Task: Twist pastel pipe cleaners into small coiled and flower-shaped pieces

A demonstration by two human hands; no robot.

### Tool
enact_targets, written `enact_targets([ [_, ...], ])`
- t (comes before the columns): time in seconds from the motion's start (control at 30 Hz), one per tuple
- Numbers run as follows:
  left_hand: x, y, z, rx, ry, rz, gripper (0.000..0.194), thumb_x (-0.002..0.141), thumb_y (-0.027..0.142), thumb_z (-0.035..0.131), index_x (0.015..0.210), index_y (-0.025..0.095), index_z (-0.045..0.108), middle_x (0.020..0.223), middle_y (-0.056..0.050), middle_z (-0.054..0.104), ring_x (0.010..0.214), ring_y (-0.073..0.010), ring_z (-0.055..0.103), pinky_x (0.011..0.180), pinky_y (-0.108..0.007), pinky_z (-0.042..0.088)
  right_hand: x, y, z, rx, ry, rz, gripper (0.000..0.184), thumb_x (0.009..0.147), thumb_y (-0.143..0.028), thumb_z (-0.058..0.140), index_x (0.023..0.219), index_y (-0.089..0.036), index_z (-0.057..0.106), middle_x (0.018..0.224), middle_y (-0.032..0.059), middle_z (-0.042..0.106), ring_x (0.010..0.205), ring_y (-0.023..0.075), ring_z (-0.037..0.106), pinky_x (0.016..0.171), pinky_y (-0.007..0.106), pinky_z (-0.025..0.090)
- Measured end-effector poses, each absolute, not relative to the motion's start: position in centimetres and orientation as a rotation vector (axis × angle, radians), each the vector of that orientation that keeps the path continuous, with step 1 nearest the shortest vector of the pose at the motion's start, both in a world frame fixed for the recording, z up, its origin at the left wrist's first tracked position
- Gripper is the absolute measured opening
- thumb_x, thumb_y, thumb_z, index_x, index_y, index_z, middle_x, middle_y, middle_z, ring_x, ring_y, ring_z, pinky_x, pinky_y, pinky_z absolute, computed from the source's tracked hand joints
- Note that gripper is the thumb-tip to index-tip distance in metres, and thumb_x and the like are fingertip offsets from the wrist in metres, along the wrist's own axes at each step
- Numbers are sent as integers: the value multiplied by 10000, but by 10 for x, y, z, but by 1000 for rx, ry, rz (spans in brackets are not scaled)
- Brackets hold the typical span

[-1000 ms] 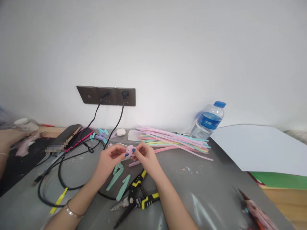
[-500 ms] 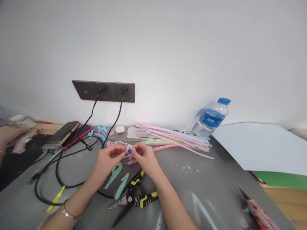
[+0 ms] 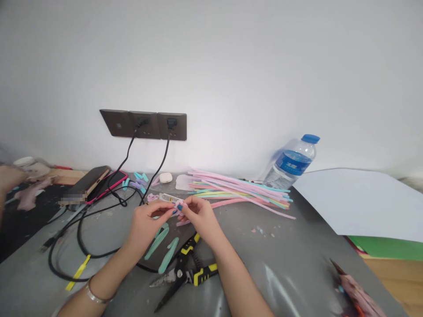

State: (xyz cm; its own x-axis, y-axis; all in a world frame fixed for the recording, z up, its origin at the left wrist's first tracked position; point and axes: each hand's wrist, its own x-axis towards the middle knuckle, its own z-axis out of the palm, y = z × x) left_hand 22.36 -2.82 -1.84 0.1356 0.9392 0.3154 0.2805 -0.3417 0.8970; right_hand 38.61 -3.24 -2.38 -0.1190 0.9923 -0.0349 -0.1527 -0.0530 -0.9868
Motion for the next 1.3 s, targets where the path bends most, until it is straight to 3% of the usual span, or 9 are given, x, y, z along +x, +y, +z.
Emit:
enact_targets([
  [0.27,216,-21,-13,1717,1153,1172,138,766,227,630,861,209,729,848,-36,732,740,-178,676,657,-233,542,389,-33,-18,-1064,-1146,1355,341,736,-518,693,785,-193,601,707,-12,618,627,142,633,499,224,514],
  [0.5,214,-15,-11,1556,1132,1068,149,759,282,600,781,173,699,741,-32,685,641,-155,597,555,-214,474,389,-30,-25,-1041,-1221,1399,325,704,-445,739,826,-186,587,613,-44,599,452,85,546,427,193,427],
  [0.63,218,-15,-14,1567,1059,986,155,751,312,625,741,168,681,686,-19,643,617,-146,559,526,-209,434,388,-29,-25,-1036,-1215,1386,314,668,-412,772,713,-176,569,575,-49,575,463,83,532,454,201,436],
  [1.0,215,-18,-12,1663,988,846,140,853,280,524,814,163,590,663,25,531,566,-107,470,521,-198,390,393,-32,-20,-1063,-1309,1442,321,721,-455,721,789,-148,652,617,-9,593,557,113,531,521,228,427],
  [1.3,207,-17,-6,1836,968,718,140,874,243,497,806,165,592,715,5,577,649,-130,517,585,-216,393,396,-33,-19,-1144,-1384,1483,319,700,-456,717,776,-151,655,629,-12,584,520,97,473,500,222,371],
])
